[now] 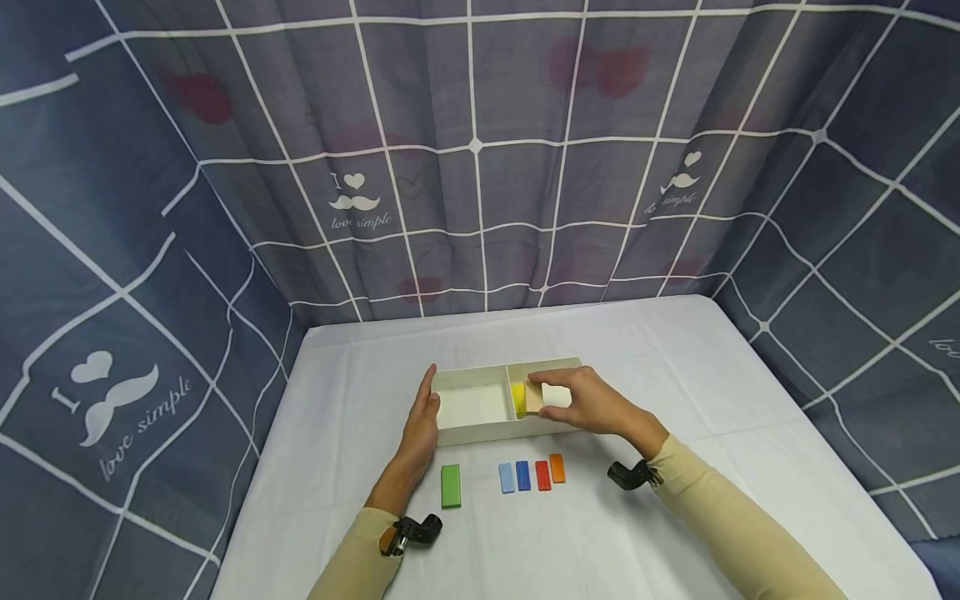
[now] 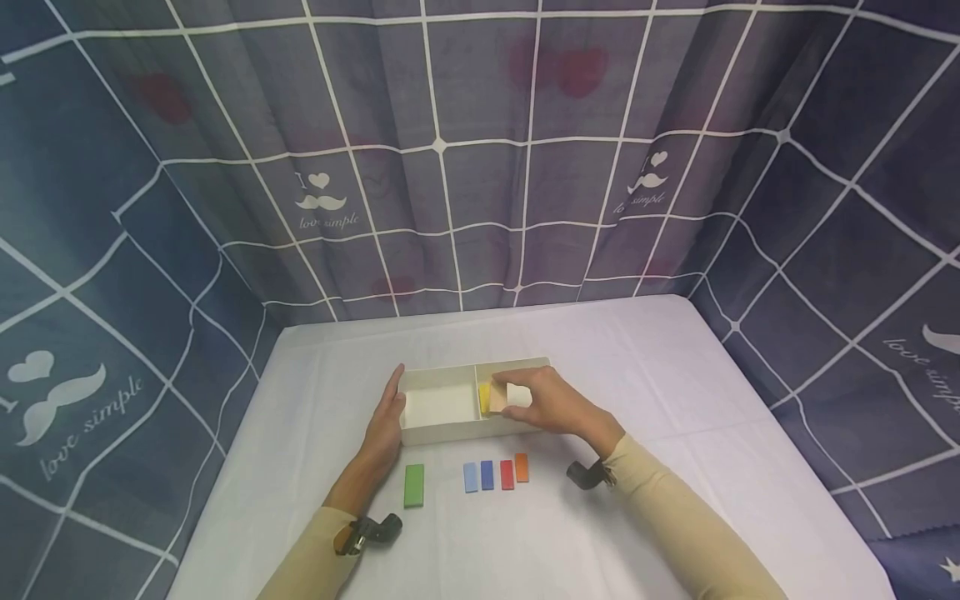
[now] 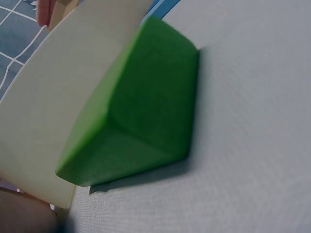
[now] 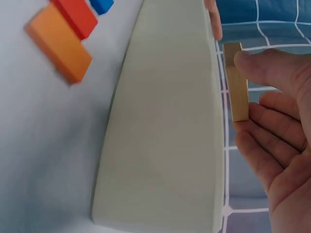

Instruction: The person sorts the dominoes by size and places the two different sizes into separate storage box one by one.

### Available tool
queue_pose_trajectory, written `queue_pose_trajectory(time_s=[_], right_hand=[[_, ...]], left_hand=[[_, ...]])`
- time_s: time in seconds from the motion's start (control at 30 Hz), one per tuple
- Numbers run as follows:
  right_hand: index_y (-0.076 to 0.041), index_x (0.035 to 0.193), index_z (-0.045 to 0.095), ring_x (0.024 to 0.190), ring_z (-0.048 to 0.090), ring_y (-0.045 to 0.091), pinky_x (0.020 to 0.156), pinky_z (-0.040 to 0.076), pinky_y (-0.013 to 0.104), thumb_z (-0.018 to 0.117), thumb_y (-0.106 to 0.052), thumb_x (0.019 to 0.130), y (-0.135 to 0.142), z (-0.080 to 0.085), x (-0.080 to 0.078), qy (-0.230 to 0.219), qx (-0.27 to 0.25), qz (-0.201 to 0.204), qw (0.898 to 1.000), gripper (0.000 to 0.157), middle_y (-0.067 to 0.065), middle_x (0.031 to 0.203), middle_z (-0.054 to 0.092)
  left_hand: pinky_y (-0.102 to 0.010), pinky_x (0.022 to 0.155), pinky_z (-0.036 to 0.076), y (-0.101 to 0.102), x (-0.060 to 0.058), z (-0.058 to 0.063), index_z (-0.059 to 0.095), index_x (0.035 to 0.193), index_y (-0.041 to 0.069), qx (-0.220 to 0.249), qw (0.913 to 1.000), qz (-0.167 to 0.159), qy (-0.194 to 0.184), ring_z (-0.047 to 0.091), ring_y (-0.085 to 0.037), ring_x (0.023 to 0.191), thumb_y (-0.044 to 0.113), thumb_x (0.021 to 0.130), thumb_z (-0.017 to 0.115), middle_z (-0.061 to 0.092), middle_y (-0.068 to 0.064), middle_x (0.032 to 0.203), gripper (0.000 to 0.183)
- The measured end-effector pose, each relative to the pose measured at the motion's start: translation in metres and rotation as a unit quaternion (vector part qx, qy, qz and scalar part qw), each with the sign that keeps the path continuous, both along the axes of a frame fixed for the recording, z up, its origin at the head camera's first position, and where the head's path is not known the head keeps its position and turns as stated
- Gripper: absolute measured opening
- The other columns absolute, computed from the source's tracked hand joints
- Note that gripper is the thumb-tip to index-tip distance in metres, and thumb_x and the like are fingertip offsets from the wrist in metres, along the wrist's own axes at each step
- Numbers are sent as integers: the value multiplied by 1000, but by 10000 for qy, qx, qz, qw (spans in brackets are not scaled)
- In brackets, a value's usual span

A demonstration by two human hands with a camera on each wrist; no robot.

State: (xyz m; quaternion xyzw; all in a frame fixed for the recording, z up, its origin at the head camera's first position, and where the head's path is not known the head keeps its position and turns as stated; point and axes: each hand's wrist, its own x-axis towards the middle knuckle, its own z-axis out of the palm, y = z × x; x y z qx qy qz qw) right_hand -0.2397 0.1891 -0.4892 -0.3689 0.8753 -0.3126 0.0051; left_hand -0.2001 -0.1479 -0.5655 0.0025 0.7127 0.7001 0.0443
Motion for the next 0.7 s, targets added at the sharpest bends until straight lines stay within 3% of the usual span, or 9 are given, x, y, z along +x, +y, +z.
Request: queue_pose_trajectory(time_s=[0.43,0.7], right_hand=[[-4,147,69,134,71,31,112,58,50,88,-19,94,5,-13,-21,-101,175,-57,9998,59,10,144,73],[-4,147,69,128,73,31,109,60,48,85,-19,95,5,-17,-30,-136,461,-3,9988,56,11,144,73]], left_hand=[[-67,136,-1,1,-1,0,14,177,35,-63,10000,45,-41,4,-34,172,31,121,29,13,-5,185,58],[-65,136,-1,1,-2,0,14,177,41,-39,10000,39,-71,4,-30,172,30,121,28,14,-2,185,58]])
